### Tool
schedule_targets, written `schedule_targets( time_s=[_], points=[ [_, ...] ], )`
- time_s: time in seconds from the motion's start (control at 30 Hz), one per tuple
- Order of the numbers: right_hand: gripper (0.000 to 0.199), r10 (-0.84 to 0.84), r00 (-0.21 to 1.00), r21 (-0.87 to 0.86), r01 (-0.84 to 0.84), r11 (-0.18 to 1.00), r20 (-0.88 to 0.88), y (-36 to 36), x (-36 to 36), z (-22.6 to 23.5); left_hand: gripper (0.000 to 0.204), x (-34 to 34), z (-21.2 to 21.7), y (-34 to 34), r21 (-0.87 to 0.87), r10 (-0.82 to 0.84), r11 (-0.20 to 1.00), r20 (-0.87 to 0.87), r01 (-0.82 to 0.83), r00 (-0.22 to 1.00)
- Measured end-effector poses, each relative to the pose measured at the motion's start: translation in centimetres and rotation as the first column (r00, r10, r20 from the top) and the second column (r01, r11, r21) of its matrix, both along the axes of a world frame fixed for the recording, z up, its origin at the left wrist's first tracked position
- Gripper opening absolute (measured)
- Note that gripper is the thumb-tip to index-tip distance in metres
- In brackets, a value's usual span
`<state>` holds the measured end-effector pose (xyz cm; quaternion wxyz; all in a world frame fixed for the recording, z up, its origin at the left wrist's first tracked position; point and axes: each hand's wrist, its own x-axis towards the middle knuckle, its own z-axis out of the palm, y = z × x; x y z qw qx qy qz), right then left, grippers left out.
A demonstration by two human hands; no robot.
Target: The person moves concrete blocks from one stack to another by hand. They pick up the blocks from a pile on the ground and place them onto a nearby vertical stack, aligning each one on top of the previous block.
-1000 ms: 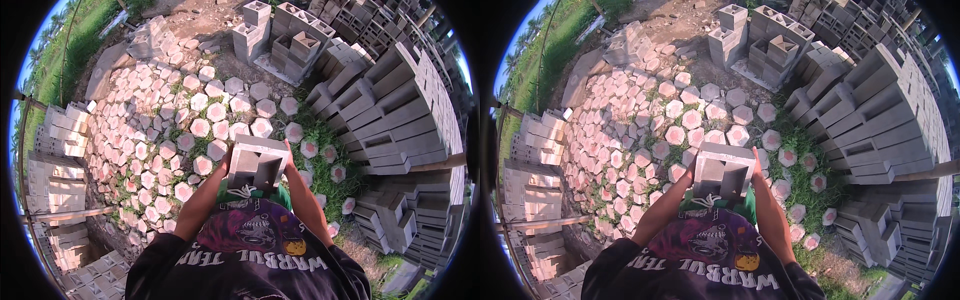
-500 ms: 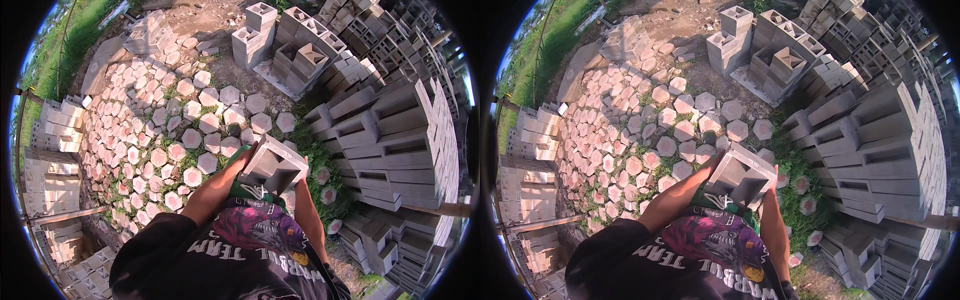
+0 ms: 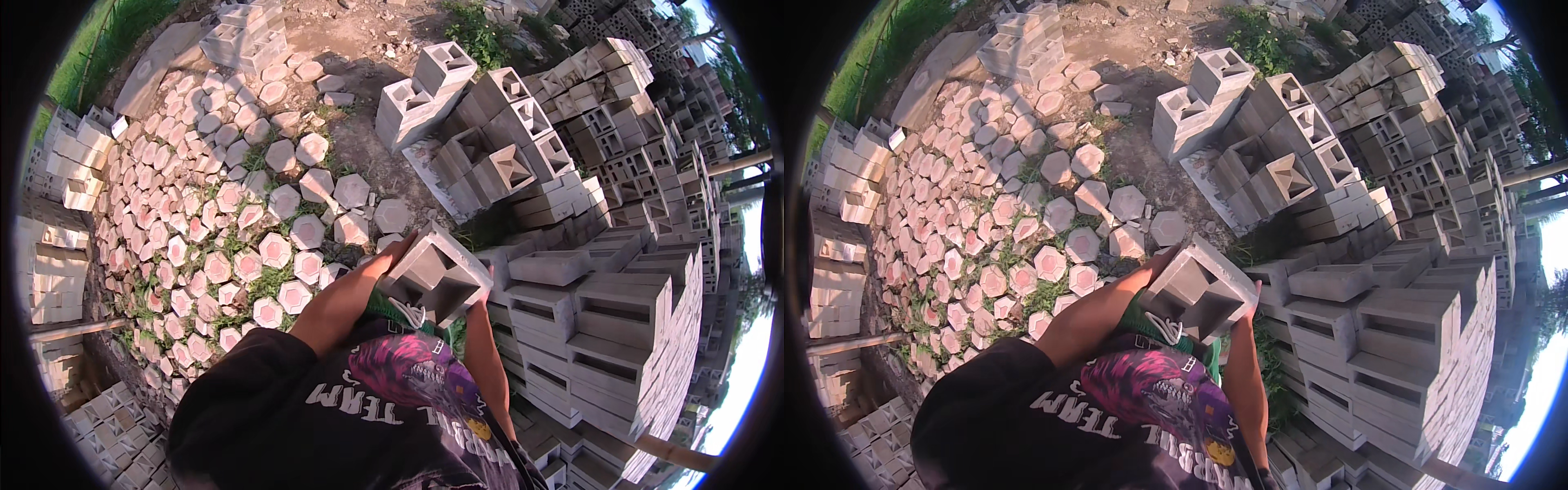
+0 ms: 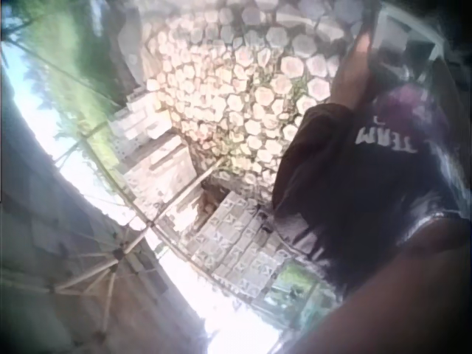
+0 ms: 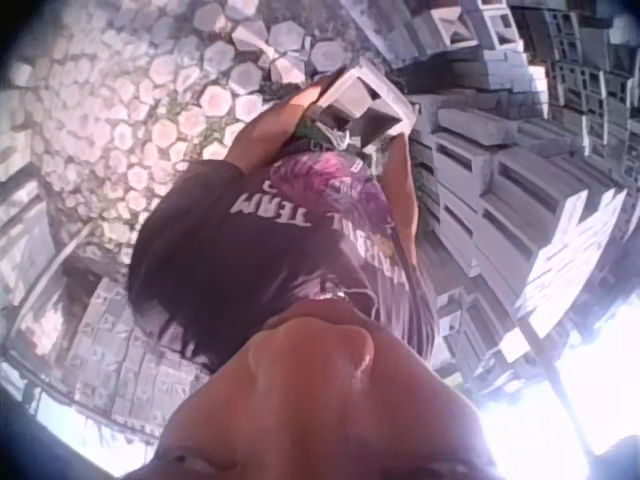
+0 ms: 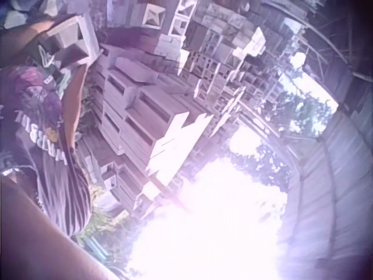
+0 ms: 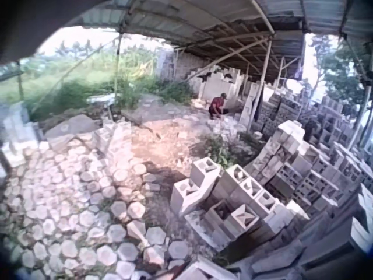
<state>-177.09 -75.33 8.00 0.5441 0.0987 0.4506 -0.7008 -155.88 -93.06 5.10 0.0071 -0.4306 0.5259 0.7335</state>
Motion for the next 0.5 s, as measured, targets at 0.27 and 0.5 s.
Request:
schedule_targets(
  time_s=[0.27,0.5],
  points=[
    [0.072,0.359,0.904,-0.094,-0.346,0.933,0.231,-15.5,-4.2,-5.5,0.083,2.0,-1.7,-7.0,0.35,0.503,0.816,-0.037,-0.46,0.864],
    [0.077,0.584,0.76,-0.093,-0.585,0.806,0.285,-34.9,-6.5,-5.6,0.079,0.0,-1.7,-17.4,0.402,0.779,0.575,-0.002,-0.713,0.627]
  ],
)
